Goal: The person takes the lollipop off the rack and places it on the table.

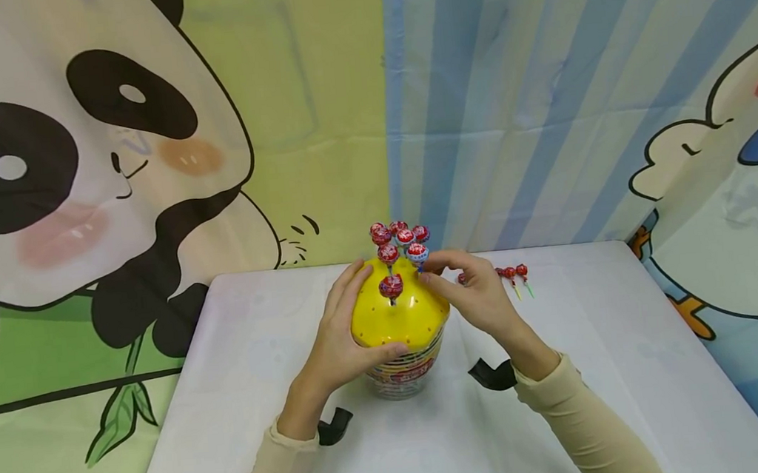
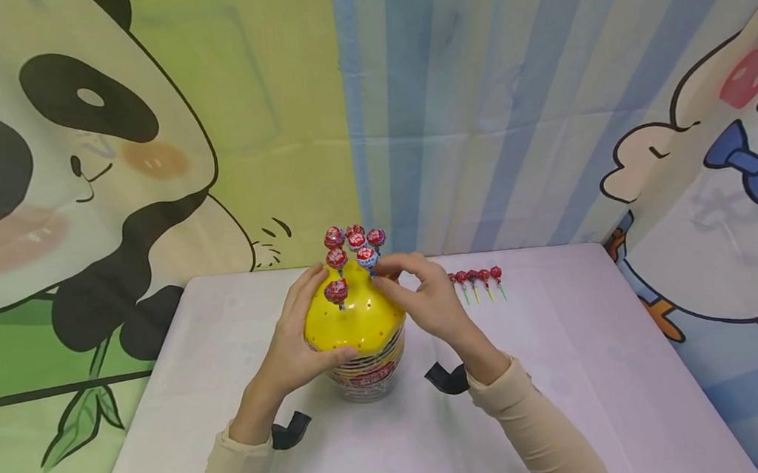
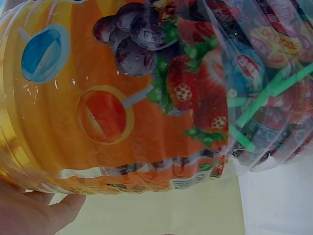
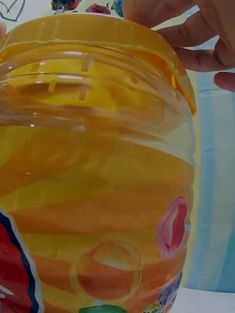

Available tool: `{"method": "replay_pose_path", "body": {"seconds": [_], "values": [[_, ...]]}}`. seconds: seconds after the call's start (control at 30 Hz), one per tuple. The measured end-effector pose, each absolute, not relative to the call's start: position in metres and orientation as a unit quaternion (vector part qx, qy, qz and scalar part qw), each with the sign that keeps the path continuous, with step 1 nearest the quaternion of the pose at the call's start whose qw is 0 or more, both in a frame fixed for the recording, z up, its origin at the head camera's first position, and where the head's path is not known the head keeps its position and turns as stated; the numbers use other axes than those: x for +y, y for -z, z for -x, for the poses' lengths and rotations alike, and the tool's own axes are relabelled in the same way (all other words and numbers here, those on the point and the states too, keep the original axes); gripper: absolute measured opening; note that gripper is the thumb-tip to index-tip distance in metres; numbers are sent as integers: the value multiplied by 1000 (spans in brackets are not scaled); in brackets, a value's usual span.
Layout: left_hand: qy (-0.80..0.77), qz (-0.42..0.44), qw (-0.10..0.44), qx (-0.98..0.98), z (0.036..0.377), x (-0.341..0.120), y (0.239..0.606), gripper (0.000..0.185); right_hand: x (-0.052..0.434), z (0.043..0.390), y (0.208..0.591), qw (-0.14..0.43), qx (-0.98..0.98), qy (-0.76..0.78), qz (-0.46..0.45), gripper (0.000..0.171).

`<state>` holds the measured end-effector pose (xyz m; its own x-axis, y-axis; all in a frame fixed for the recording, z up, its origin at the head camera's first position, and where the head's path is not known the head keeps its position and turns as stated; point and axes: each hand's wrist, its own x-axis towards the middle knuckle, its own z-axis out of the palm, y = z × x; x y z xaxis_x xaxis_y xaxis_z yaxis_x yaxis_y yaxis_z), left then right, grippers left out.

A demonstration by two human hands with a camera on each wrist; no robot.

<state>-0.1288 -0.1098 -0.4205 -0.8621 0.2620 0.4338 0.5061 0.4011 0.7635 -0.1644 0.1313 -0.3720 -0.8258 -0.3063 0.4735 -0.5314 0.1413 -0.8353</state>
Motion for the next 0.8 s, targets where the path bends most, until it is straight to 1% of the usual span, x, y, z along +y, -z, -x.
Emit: {"method": "replay_pose_path", "body": {"seconds": [0.1,0.23,0.53,0.63,0.8], "values": [[495,234,125,-828,129,-110,421,107,130,164,371,96,-755,-586,-278,19],[498,235,124,-826,129,-110,420,106,130,165,372,112,-757,-578,-283,22],[497,229,125,-828,129,-109,421,106,140,169,370,151,-743,-586,-287,19],[496,226,126,-829,129,-108,421,106,153,171,376,154,-742,-591,-275,18],[498,225,124,-828,128,-108,420,106,178,170,388,152,-764,-588,-219,15]]}}
